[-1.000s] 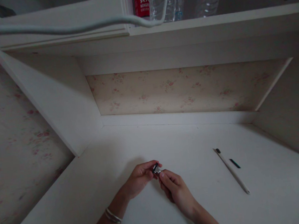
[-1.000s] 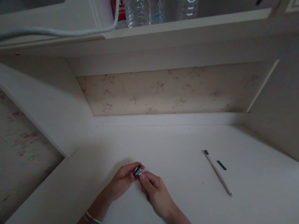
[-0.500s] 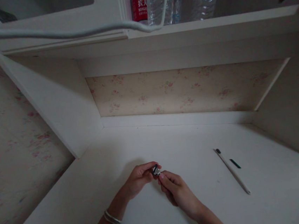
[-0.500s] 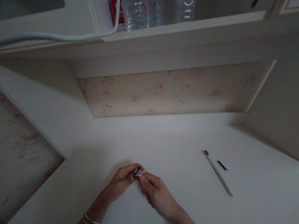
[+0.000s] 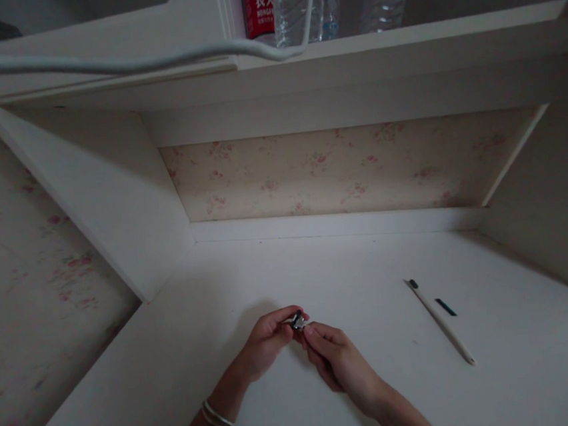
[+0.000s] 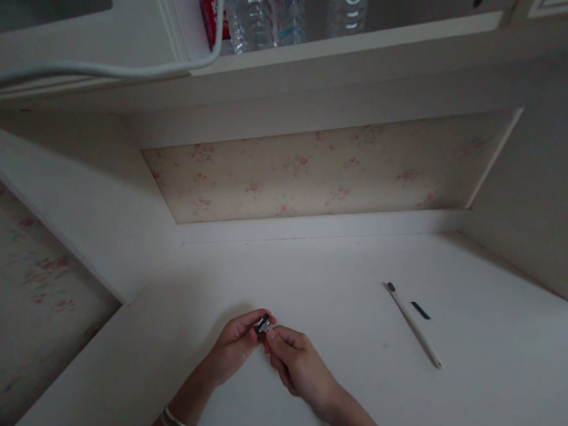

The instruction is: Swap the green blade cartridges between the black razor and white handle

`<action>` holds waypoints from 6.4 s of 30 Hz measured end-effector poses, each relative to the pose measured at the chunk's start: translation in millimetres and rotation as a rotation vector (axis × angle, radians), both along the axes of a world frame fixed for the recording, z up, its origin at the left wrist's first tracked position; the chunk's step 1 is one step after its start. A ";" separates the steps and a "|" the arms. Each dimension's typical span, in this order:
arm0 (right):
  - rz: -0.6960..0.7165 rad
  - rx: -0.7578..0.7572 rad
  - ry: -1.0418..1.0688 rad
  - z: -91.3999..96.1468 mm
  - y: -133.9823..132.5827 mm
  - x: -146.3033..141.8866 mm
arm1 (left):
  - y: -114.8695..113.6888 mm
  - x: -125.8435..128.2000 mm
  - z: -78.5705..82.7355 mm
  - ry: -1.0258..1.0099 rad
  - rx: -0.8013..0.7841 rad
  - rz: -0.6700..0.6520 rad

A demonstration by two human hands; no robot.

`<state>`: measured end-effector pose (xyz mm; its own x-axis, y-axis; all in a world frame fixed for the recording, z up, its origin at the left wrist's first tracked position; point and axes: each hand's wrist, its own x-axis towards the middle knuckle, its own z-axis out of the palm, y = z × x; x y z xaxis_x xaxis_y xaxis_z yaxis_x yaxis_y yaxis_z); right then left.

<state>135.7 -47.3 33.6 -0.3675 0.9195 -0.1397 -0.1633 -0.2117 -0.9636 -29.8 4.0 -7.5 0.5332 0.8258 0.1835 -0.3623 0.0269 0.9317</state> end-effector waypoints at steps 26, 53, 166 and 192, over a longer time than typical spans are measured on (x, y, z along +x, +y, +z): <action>-0.030 -0.004 0.000 1.4 1.2 -0.6 | 1.2 -2.8 5.5 0.067 0.034 -0.001; -0.177 0.049 0.095 -2.6 -10.8 -17.5 | -4.6 2.7 3.7 -0.290 -0.309 -0.160; -0.088 0.236 -0.148 -18.5 7.5 -4.6 | 10.5 -10.6 -4.0 -0.021 -0.095 0.064; -0.036 0.040 0.134 -44.1 12.0 -17.2 | -0.1 1.5 25.5 0.388 0.229 0.369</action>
